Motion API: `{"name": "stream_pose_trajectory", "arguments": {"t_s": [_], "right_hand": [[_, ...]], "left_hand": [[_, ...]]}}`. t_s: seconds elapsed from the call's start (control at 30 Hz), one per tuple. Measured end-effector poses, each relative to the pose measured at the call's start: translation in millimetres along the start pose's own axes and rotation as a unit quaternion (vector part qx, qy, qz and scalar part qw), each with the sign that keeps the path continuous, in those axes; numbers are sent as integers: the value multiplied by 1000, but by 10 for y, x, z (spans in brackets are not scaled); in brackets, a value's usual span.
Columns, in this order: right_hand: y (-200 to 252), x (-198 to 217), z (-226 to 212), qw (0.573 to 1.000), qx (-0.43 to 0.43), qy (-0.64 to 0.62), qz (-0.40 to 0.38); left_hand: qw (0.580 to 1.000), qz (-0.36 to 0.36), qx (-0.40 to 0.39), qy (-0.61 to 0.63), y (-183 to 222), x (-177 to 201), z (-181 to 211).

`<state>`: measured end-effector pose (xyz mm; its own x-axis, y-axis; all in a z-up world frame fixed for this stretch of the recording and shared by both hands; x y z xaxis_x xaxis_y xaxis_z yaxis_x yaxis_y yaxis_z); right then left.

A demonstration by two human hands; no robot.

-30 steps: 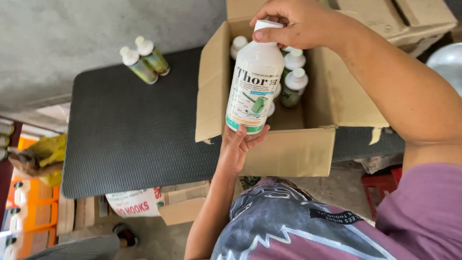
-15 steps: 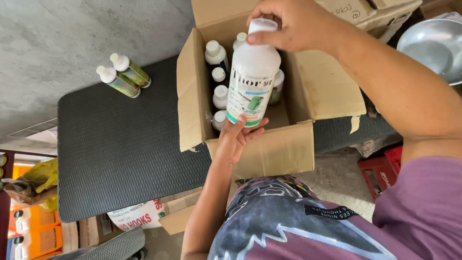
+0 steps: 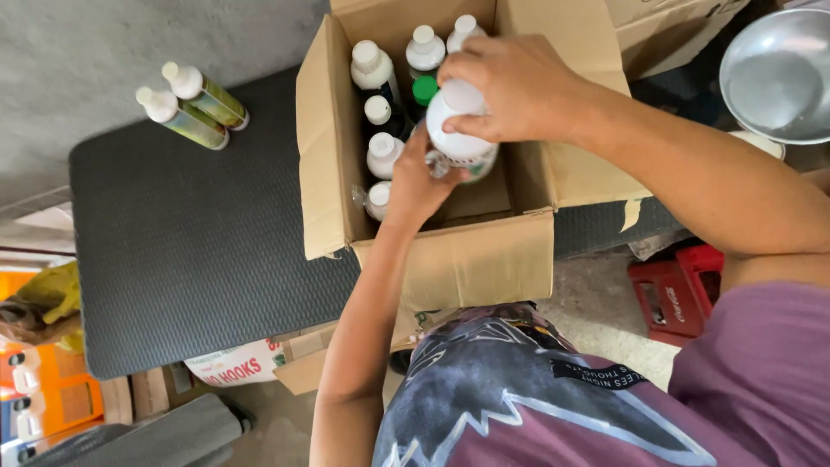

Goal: Packing bottles of agricultural chemicals into a cardboard box.

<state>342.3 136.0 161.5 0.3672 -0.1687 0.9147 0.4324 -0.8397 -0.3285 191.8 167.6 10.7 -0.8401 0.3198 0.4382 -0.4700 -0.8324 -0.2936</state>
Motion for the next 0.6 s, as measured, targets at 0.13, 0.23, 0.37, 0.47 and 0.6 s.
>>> {"name": "stream_pose_trajectory", "arguments": {"t_s": [0.13, 0.23, 0.37, 0.47, 0.6], "right_hand": [[71, -337, 240, 996, -33, -1, -79], [145, -536, 378, 991, -52, -7, -126], [203, -793, 517, 980, -76, -13, -186], [214, -1048, 637, 977, -67, -14, -201], [198, -1312, 711, 975, -50, -11, -218]], "left_hand": [[994, -74, 61, -58, -6, -230, -81], [992, -85, 83, -51, 1, -356, -128], [989, -78, 101, -71, -79, -452, -241], [992, -47, 56, -100, -176, -410, -213], [979, -65, 74, -181, -247, -393, -188]]}}
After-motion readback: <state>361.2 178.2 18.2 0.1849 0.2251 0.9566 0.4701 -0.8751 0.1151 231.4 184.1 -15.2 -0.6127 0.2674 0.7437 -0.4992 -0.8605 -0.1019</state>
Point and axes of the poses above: each hand's wrist, its own y-axis away from the middle knuckle, its own x-axis out of the back of the hand, z = x × y, the point moved 7 cm from there along -y, towards the middle knuckle, and after that the axes turned 4 degrees about -z, right-handed, at the moved point
